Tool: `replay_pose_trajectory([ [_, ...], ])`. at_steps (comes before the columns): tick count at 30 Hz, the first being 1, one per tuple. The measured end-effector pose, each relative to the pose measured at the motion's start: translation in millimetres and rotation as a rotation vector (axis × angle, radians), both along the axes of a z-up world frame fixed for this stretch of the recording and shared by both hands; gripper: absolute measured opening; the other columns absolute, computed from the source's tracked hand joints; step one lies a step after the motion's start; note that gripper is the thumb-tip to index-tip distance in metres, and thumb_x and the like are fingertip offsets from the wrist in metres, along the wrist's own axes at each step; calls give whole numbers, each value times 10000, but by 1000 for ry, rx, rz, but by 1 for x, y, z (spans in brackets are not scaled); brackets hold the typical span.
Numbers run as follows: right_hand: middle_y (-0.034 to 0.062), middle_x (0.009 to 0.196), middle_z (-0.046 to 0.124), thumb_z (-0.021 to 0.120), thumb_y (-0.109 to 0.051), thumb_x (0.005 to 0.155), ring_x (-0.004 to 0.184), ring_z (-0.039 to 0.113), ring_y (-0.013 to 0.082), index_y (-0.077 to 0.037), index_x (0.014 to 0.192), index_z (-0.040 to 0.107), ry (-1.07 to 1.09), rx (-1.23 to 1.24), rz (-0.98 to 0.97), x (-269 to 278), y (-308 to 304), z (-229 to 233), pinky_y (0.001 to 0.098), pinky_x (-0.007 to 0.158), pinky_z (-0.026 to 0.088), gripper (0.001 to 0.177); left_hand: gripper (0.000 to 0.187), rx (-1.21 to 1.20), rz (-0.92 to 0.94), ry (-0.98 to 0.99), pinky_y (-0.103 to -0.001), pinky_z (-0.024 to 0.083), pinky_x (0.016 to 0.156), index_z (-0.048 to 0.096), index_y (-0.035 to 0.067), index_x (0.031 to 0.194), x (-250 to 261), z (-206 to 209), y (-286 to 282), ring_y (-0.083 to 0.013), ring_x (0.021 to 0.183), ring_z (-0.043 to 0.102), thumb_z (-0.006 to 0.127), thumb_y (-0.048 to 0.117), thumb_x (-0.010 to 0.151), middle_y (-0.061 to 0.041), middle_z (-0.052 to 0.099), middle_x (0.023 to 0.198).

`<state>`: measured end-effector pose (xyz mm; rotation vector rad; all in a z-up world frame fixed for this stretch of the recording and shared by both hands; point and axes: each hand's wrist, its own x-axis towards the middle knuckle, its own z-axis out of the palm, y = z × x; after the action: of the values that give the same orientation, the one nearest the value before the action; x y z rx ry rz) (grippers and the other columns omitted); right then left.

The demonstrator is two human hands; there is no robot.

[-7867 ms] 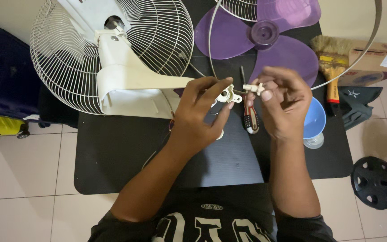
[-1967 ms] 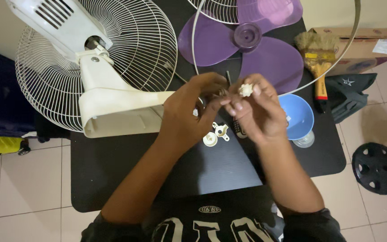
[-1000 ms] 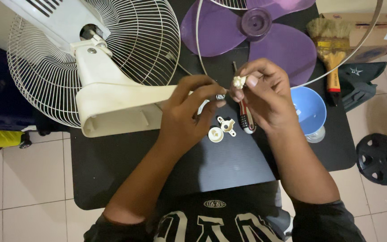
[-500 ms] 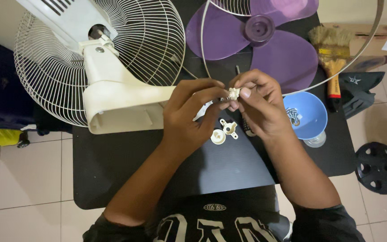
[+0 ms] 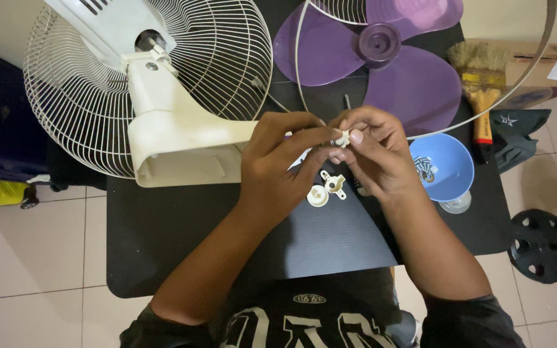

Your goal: The person assembles a white plastic fan component by hand, inserting small metal screws and aligning parts. They repeatedly adjust the piece and place it into the fan housing, then retrieve additional screws from a blue bowl to continue assembly.

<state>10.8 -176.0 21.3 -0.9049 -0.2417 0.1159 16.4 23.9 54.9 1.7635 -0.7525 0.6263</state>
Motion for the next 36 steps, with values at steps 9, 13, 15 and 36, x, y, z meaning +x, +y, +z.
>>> replay_pose_trajectory([
  [9,122,1008,713,710,-6,1102,843,666,158,39,1128,667,-327,-441,-593,1,-64,20,273,776,543,67,248,188,-77,-28,-407,547,944,716,100,1112,-10,8,-11,-281,1091,623,809,59,886,-36,646,1181],
  [13,88,1002,702,743,13,1071,804,642,140,24,1122,662,-342,-644,-846,-1,-104,26,251,754,520,96,241,264,-155,-28,-416,535,973,708,97,1100,-15,11,-29,-278,1130,625,769,59,871,-54,641,1221],
  [15,86,1017,706,752,20,1062,844,662,141,28,1124,658,-342,-736,-912,1,-122,25,245,783,523,113,272,287,-158,-22,-401,537,967,702,93,1093,-17,12,-36,-281,1149,619,755,58,829,-79,633,1252],
  [36,72,1035,697,748,62,1131,928,683,108,57,1114,677,-491,-885,-845,-3,-135,21,227,843,549,74,479,819,118,155,-406,545,740,720,50,1105,-23,-19,-81,-301,1029,602,755,3,630,-86,647,1155],
])
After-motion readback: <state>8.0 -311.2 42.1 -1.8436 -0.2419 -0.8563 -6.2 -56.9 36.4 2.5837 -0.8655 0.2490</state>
